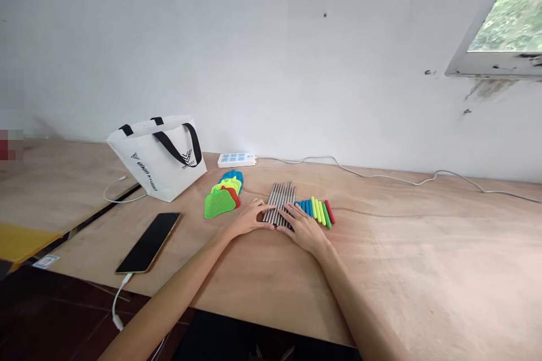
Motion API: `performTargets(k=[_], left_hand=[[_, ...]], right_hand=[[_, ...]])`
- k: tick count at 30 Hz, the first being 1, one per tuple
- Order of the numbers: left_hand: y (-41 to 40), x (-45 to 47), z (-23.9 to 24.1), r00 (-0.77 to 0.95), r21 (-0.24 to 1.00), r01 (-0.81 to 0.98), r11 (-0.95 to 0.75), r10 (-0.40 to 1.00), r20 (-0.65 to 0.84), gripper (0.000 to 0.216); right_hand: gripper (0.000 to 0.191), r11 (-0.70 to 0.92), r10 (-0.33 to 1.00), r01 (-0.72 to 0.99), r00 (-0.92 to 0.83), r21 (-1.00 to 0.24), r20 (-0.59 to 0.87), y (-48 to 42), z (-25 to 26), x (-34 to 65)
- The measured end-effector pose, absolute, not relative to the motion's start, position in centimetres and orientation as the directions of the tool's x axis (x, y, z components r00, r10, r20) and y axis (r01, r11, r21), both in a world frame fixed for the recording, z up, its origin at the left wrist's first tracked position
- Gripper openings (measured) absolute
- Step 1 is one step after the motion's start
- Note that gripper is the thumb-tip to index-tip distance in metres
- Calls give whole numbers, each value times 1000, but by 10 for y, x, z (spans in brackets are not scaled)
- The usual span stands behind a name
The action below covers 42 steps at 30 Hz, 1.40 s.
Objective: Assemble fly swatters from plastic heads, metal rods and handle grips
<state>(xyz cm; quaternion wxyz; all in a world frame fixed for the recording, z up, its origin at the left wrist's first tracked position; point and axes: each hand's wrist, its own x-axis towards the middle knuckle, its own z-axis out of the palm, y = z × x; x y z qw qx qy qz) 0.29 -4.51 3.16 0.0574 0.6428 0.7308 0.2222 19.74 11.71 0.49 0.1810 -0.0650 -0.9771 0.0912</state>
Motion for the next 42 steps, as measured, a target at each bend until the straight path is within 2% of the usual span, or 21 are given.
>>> performTargets(k=[7, 16, 24, 33, 42], left_hand=[[-47, 8, 34, -170, 414, 908, 67, 961, 218, 68], [-43, 9, 27, -161, 366, 929, 60, 954, 254, 57], [-43, 12, 30, -159, 352, 934, 65, 956, 246, 58], [-44, 12, 28, -170, 334, 939, 78, 952, 256, 54], [-44, 13, 26, -172, 358, 932, 60, 942, 289, 58]], right_hand=[[55, 980, 123, 64, -937, -186, 326, 122, 4, 200], [52, 980, 112, 49, -936, -192, 334, 118, 12, 203], [48, 983, 102, 41, -933, -178, 346, 118, 14, 205], [48, 990, 130, 101, -919, -98, 373, 115, 12, 209], [51, 977, 208, 173, -902, -124, 379, 121, 6, 215]])
